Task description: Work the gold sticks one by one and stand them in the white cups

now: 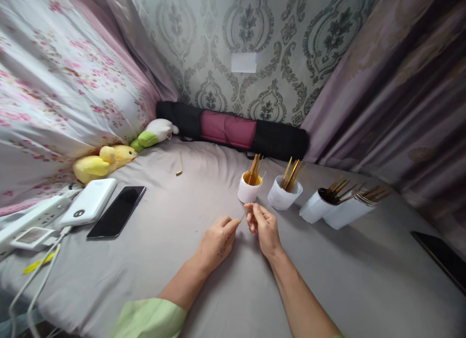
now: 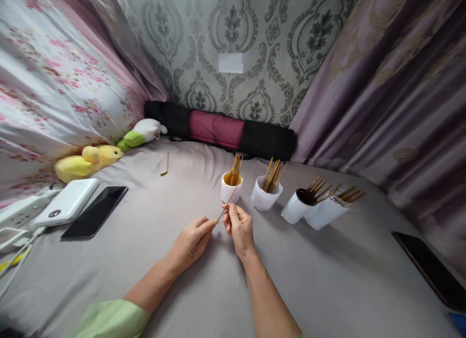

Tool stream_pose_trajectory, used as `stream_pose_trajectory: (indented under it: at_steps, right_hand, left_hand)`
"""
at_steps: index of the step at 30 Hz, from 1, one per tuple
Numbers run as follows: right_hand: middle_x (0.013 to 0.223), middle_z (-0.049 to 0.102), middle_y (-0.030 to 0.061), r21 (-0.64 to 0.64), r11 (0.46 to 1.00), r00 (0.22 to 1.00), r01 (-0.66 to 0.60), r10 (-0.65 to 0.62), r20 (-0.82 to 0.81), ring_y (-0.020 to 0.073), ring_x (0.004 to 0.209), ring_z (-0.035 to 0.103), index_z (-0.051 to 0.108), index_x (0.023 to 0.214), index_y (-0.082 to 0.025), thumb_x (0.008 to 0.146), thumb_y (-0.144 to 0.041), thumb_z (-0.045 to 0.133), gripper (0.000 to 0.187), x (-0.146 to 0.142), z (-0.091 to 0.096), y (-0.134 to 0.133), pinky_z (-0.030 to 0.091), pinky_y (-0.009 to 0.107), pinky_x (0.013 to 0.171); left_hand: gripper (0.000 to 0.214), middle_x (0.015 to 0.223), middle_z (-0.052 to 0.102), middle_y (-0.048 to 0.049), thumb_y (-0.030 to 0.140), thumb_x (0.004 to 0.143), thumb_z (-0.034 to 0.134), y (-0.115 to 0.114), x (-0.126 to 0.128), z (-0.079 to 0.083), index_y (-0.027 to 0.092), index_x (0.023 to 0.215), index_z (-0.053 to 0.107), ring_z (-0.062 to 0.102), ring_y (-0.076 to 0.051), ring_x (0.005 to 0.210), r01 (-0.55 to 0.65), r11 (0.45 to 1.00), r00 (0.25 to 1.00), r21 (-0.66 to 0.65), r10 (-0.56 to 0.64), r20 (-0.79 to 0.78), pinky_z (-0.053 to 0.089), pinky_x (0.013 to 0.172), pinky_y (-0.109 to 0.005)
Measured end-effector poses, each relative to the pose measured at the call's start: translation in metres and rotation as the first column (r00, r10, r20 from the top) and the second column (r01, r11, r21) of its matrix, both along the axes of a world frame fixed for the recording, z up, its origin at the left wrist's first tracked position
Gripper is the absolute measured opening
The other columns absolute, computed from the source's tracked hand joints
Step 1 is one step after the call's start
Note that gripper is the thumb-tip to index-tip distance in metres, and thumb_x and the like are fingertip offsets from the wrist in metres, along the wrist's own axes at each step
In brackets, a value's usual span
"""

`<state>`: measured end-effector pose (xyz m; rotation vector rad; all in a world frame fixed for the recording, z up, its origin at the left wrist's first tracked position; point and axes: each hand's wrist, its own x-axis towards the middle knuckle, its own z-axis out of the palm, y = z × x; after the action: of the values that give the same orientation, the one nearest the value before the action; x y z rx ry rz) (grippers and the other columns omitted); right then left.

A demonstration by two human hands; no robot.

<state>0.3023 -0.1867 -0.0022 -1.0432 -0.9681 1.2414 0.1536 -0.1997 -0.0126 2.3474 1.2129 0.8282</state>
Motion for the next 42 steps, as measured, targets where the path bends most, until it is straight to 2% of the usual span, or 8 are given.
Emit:
stream_pose_trajectory:
  at_steps: [8,14,26,35,42]
  right_hand:
    - [0.058,0.048,-0.0033,-0.025,1.0,1.0,0.009,-0.009,0.004,0.0042,0.04,0.032,0.06,0.087,-0.015,0.08,-0.052,0.051,0.038,0.0,-0.0007,0.0006,0.023,0.017,0.036]
    - [0.059,0.048,-0.0034,-0.037,0.999,1.0,0.013,-0.013,-0.009,0.004,0.041,0.033,0.06,0.085,-0.016,0.079,-0.051,0.053,0.036,0.0004,-0.0015,0.0016,0.023,0.017,0.035]
    - [0.054,0.05,-0.0045,-0.07,0.995,0.996,0.069,-0.065,0.055,0.0035,0.037,0.034,0.06,0.083,-0.015,0.066,-0.052,0.065,0.042,-0.0013,-0.0002,0.0029,0.024,0.017,0.033]
    - [0.054,0.051,-0.0035,-0.054,0.996,0.994,0.069,-0.064,0.084,0.0038,0.038,0.034,0.062,0.085,-0.014,0.067,-0.053,0.062,0.042,-0.0002,0.001,0.002,0.025,0.017,0.033]
    - [0.055,0.048,-0.0051,-0.034,0.999,0.998,0.035,-0.033,0.056,0.0033,0.039,0.033,0.06,0.086,-0.015,0.073,-0.046,0.06,0.033,0.0011,-0.0018,0.0022,0.023,0.017,0.034]
  left_hand:
    - [0.03,0.083,0.053,-0.0055,0.02,0.091,0.029,0.0006,0.0002,-0.0009,0.02,0.102,0.057,0.052,-0.013,0.077,-0.002,1.0,1.0,0.004,0.002,-0.015,0.041,0.069,-0.023]
    - [0.028,0.083,0.053,-0.0056,0.022,0.091,0.032,0.0007,0.0006,-0.0042,0.019,0.102,0.057,0.051,-0.014,0.076,-0.012,1.0,0.999,-0.003,0.012,0.052,0.041,0.069,-0.024]
    - [0.026,0.081,0.054,-0.0053,0.024,0.09,0.035,0.0003,0.0027,-0.0031,0.017,0.098,0.059,0.051,-0.012,0.071,-0.023,0.998,0.99,-0.05,0.029,0.135,0.041,0.065,-0.024]
    - [0.025,0.08,0.056,-0.0055,0.023,0.089,0.036,-0.0008,0.0031,0.0016,0.019,0.096,0.06,0.051,-0.013,0.071,-0.002,0.996,0.985,-0.093,0.018,0.173,0.04,0.065,-0.024]
    - [0.023,0.072,0.054,-0.0031,0.021,0.086,0.039,0.0004,0.003,0.0007,0.018,0.089,0.061,0.049,-0.012,0.064,-0.029,0.991,0.982,-0.134,0.053,0.179,0.037,0.06,-0.022]
